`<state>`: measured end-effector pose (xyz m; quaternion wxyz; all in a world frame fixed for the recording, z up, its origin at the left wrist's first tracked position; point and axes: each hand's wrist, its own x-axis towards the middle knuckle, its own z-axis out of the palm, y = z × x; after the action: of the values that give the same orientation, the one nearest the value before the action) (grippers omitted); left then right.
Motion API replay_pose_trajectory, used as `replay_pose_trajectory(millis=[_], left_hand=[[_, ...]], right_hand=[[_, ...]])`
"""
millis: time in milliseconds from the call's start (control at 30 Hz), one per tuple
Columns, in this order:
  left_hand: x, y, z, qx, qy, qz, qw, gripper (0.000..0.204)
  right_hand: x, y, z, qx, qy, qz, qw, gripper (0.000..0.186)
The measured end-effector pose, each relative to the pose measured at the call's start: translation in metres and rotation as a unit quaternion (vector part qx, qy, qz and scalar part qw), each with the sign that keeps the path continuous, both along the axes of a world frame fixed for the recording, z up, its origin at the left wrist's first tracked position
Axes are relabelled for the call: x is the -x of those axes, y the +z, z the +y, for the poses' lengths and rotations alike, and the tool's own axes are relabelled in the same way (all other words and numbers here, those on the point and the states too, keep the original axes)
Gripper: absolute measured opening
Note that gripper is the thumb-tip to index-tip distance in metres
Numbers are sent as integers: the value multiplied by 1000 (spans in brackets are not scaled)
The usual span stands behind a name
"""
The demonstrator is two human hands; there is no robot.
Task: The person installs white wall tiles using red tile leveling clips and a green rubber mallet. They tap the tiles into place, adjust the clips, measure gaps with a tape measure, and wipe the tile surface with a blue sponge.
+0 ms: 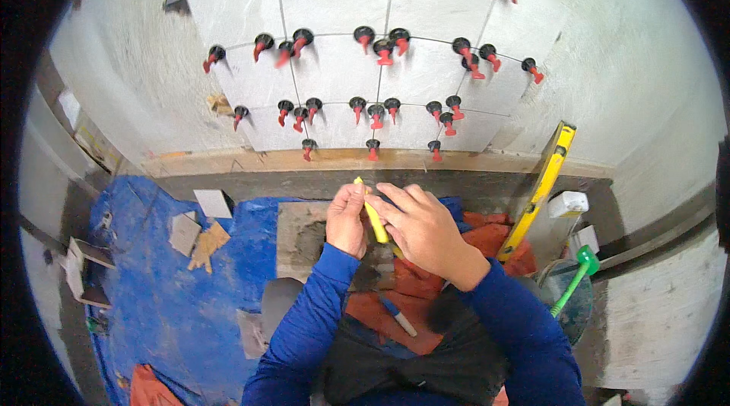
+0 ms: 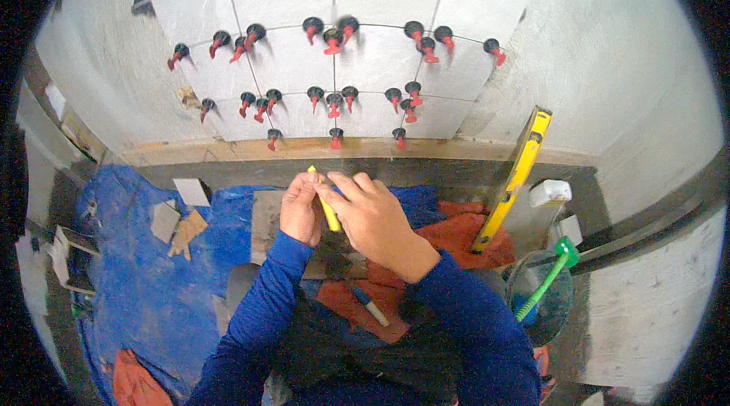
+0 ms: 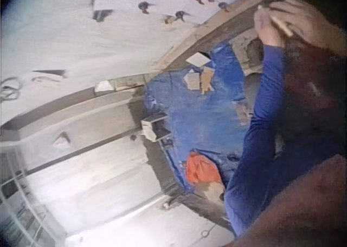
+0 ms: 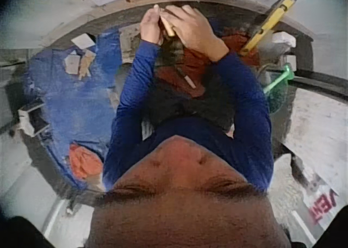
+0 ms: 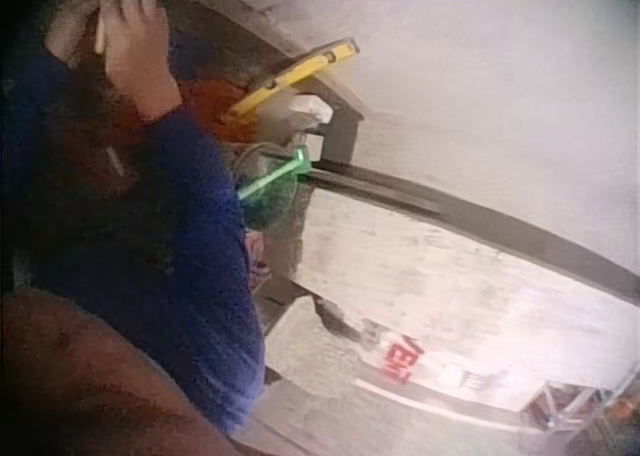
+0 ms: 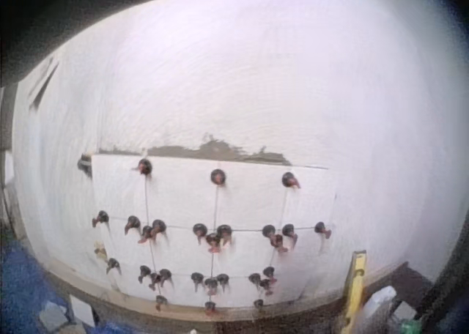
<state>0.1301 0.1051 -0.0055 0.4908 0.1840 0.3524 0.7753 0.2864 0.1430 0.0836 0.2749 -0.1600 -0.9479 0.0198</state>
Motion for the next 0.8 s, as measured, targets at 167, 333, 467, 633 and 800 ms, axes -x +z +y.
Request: replay_pose_trajectory(millis=[167,333,467,633,800], left_hand=[[34,49,22,86,110,439,888,18],[55,96,81,127,222,764,593,12],[50,108,107,153,239,824,489,9],[43,95,125,167,299,835,431,10],[46,92,128,104,153,844,503,10]], right_hand=[[-39,11,-10,110,-14,79,991,41],[-53,10,0,139,-15,73,987,30],[-58,11,1,145,-9,92,985,27],[-62,12,5,171,8,63,983,26],[-61,11,10,177,18,57,982,26]])
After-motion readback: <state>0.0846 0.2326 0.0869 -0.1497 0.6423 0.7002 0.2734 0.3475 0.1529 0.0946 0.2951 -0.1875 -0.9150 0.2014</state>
